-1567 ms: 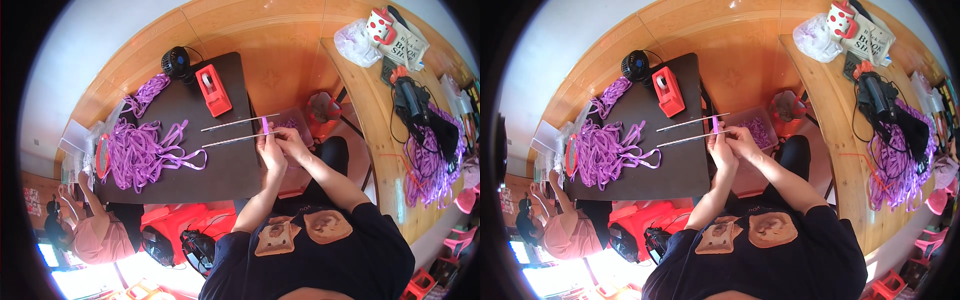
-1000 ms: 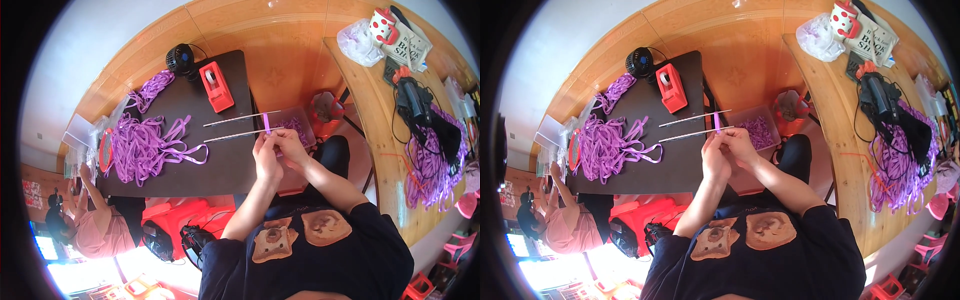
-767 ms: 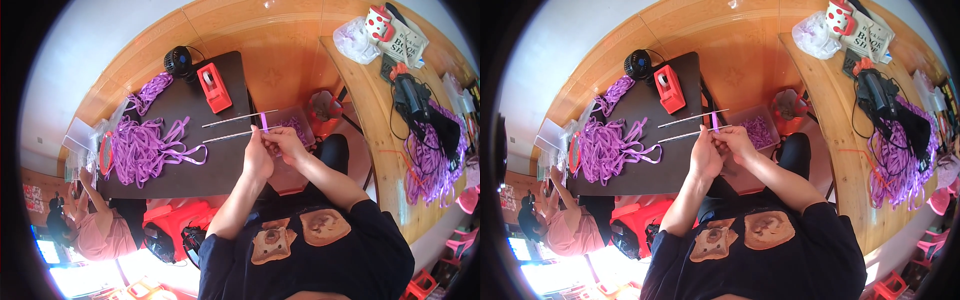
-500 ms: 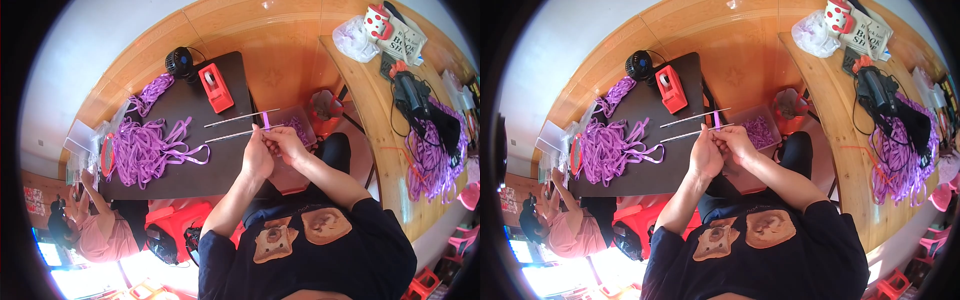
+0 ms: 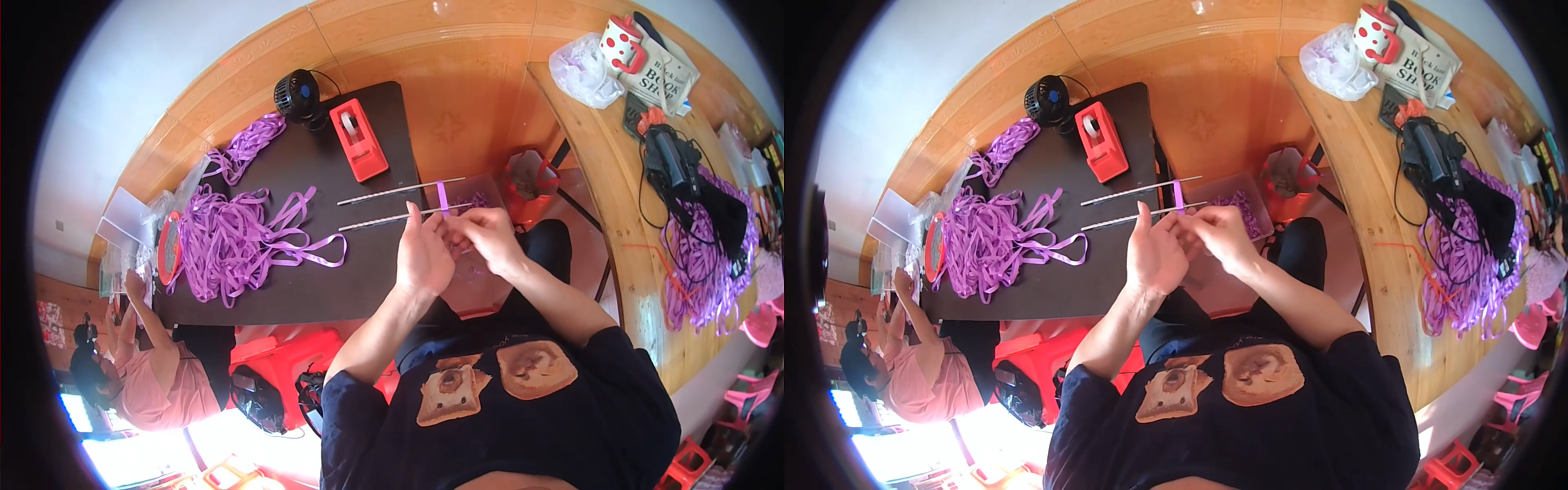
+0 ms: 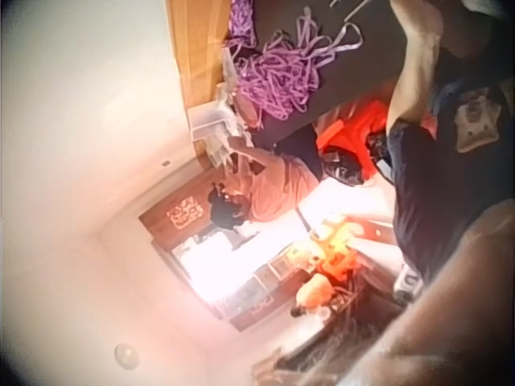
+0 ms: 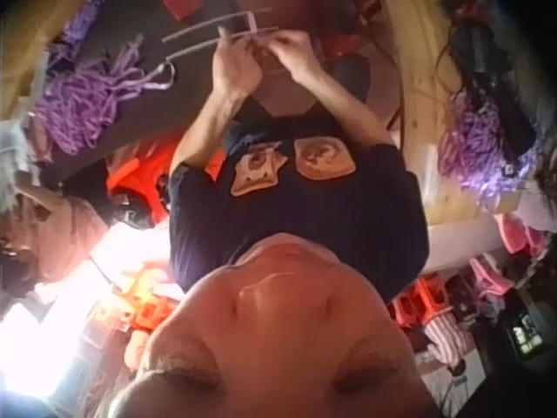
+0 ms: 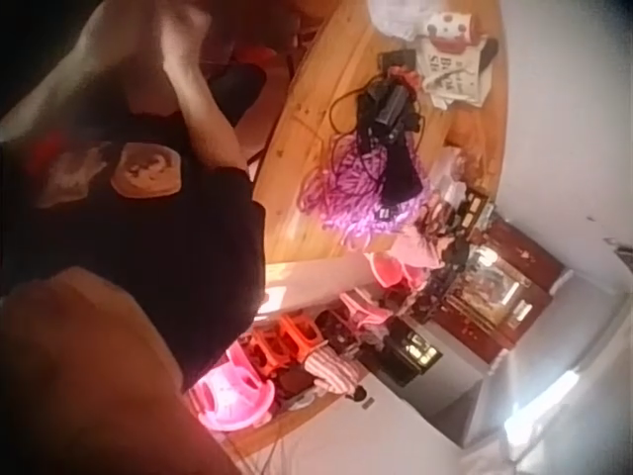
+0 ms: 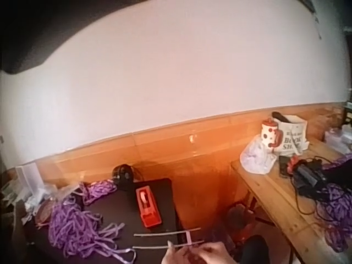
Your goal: Making purple ribbon bows using a metal jig and tape.
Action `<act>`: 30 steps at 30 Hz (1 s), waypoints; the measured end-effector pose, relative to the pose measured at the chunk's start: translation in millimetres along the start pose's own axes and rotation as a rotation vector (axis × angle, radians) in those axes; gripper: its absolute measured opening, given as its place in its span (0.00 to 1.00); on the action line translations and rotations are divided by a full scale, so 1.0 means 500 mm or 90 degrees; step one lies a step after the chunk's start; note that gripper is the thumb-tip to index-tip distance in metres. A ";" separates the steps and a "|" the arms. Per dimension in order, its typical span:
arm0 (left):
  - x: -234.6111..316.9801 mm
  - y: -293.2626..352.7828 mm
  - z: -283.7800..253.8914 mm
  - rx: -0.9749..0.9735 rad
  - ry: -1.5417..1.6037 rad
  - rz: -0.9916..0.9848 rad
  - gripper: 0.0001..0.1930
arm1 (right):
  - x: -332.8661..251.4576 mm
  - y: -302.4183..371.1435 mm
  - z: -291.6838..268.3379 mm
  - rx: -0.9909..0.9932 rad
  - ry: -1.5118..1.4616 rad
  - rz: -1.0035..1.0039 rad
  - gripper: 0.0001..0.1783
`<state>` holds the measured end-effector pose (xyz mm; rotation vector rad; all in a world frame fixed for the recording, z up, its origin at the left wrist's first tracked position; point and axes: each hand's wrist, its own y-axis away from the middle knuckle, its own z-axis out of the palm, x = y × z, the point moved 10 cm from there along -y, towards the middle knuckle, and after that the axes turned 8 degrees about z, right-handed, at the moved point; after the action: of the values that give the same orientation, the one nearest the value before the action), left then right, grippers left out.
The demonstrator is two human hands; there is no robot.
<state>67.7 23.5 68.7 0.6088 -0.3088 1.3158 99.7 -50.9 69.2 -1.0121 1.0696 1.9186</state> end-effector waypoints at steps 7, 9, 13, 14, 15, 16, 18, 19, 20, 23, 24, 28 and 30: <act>0.000 0.008 0.001 0.044 0.084 -0.015 0.46 | -0.175 -0.046 0.000 0.023 0.125 -0.174 0.09; -0.003 0.007 0.000 0.029 0.109 -0.016 0.46 | -0.186 -0.097 0.057 -0.016 0.159 -0.144 0.10; -0.001 0.009 0.004 -0.003 0.107 -0.017 0.48 | -0.185 -0.208 0.166 -0.035 0.195 -0.178 0.11; -0.001 0.010 0.010 -0.002 0.098 -0.017 0.48 | -0.182 -0.248 0.169 -0.030 0.216 -0.187 0.13; 0.000 0.009 0.010 -0.003 0.097 -0.013 0.48 | -0.181 -0.276 0.180 -0.033 0.216 -0.190 0.13; -0.002 0.009 0.013 -0.011 0.099 -0.015 0.49 | -0.175 -0.299 0.188 -0.010 0.252 -0.160 0.14; 0.000 0.012 0.017 -0.008 0.105 -0.019 0.49 | -0.156 -0.314 0.206 -0.006 0.270 -0.093 0.13; 0.004 0.014 0.017 -0.008 0.107 -0.017 0.49 | -0.151 -0.319 0.217 -0.008 0.272 -0.093 0.13; 0.006 0.015 0.019 -0.013 0.102 -0.018 0.48 | -0.145 -0.325 0.221 0.008 0.255 -0.085 0.11; 0.001 0.012 0.025 -0.037 0.110 -0.021 0.47 | -0.135 -0.343 0.213 0.036 0.195 -0.080 0.07; 0.003 0.010 0.027 -0.051 0.120 -0.021 0.46 | -0.141 -0.334 0.213 0.062 0.183 -0.105 0.07; 0.007 0.013 0.030 -0.039 0.139 -0.020 0.41 | -0.165 -0.281 0.236 0.035 0.123 -0.150 0.05; 0.011 0.017 0.031 -0.035 0.135 -0.018 0.40 | -0.161 -0.253 0.244 0.026 0.114 -0.138 0.05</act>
<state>62.8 20.1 86.1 0.4222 -0.1616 1.3274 207.9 93.1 139.9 -1.2419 1.0459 1.6516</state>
